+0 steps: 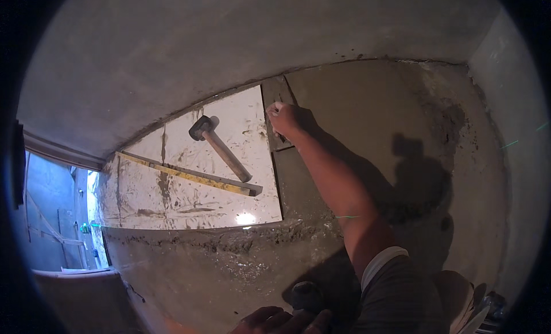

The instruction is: Smoothing and leveling wet concrete on a floor using a hand trowel.

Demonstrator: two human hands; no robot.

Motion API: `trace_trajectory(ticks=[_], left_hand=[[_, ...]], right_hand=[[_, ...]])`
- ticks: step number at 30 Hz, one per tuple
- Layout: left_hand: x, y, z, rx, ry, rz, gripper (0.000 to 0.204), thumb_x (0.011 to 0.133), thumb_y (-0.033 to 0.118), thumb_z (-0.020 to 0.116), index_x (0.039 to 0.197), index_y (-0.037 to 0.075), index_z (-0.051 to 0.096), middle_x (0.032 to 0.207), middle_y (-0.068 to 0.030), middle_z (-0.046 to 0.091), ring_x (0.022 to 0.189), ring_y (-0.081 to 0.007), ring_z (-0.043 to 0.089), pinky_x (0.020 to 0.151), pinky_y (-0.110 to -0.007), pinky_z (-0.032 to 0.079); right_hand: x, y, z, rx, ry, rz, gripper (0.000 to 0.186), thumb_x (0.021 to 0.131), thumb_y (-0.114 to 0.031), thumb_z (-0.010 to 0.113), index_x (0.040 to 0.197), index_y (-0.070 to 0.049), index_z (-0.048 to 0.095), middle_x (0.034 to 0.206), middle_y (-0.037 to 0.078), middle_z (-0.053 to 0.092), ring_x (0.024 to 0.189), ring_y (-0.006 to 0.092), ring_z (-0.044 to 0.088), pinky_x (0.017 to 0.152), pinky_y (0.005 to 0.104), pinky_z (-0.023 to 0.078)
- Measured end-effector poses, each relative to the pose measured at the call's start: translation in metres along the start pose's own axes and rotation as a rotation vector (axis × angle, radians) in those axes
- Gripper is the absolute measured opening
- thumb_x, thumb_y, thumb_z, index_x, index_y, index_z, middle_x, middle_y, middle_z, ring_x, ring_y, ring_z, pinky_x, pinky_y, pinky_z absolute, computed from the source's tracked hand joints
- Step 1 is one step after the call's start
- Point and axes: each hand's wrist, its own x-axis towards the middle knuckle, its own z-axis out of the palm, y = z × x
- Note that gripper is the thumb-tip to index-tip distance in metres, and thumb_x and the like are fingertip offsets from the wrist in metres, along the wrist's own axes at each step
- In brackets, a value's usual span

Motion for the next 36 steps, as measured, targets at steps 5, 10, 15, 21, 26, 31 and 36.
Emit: trace_trajectory(ticks=[5,10,15,21,26,31,36], left_hand=[[-0.001,-0.006,0.001,0.043,-0.014,0.01,0.07,0.083,0.046,0.067,0.142,0.011,0.055,0.112,-0.0124,0.067,0.105,-0.032,0.067,0.097,-0.045,0.049],[-0.001,-0.009,0.001,0.001,0.002,0.093,0.063,0.084,0.04,0.065,0.137,0.008,0.059,0.106,-0.0118,0.068,0.097,-0.0313,0.068,0.09,-0.044,0.052],[0.003,-0.01,-0.002,0.013,0.04,0.12,0.055,0.087,0.032,0.062,0.135,0.006,0.06,0.102,-0.0115,0.068,0.093,-0.0304,0.069,0.086,-0.043,0.053],[0.005,-0.004,-0.003,-0.004,0.022,0.14,0.054,0.087,0.028,0.06,0.137,0.005,0.059,0.103,-0.0113,0.068,0.095,-0.0294,0.069,0.086,-0.043,0.053],[0.001,0.007,0.002,0.01,0.086,0.093,0.053,0.087,0.025,0.059,0.137,0.006,0.058,0.099,-0.0112,0.067,0.09,-0.0287,0.067,0.087,-0.041,0.051],[0.0,0.013,-0.002,0.031,0.09,0.151,0.051,0.087,0.024,0.059,0.136,0.008,0.059,0.097,-0.0102,0.066,0.086,-0.0279,0.066,0.086,-0.04,0.05],[-0.004,0.018,-0.004,0.041,0.09,0.181,0.049,0.087,0.023,0.058,0.134,0.009,0.06,0.094,-0.0092,0.064,0.083,-0.027,0.065,0.086,-0.04,0.049]], right_hand=[[-0.009,-0.005,-0.001,0.061,0.039,-0.042,0.01,0.097,-0.01,0.063,0.101,-0.001,0.066,0.075,0.006,0.067,0.047,0.0149,0.061,0.041,0.0333,0.048],[-0.004,0.009,0.001,-0.055,0.029,-0.131,0.012,0.101,-0.012,0.059,0.101,-0.002,0.066,0.072,0.004,0.063,0.046,0.0114,0.055,0.041,0.0326,0.045],[-0.001,0.014,0.015,-0.222,0.087,-0.136,0.013,0.1,-0.016,0.059,0.097,-0.006,0.066,0.068,0.01,0.062,0.046,0.0169,0.059,0.043,0.0379,0.048],[-0.002,0.025,-0.009,-0.264,0.157,-0.129,0.008,0.094,-0.018,0.066,0.099,-0.012,0.069,0.071,0.01,0.068,0.058,0.0215,0.067,0.058,0.0375,0.053],[-0.025,-0.002,-0.066,-0.371,0.103,0.109,0.018,0.098,-0.03,0.063,0.108,-0.018,0.072,0.071,0.003,0.07,0.063,0.0159,0.07,0.06,0.0342,0.054],[-0.033,0.021,-0.154,-0.224,0.223,0.136,0.017,0.103,-0.022,0.059,0.114,-0.012,0.067,0.08,0.002,0.059,0.058,0.011,0.056,0.053,0.03,0.048],[-0.069,0.024,-0.194,-0.068,0.342,0.014,0.016,0.104,-0.018,0.055,0.113,-0.008,0.064,0.077,0.0,0.053,0.052,0.0094,0.049,0.047,0.0282,0.044]])
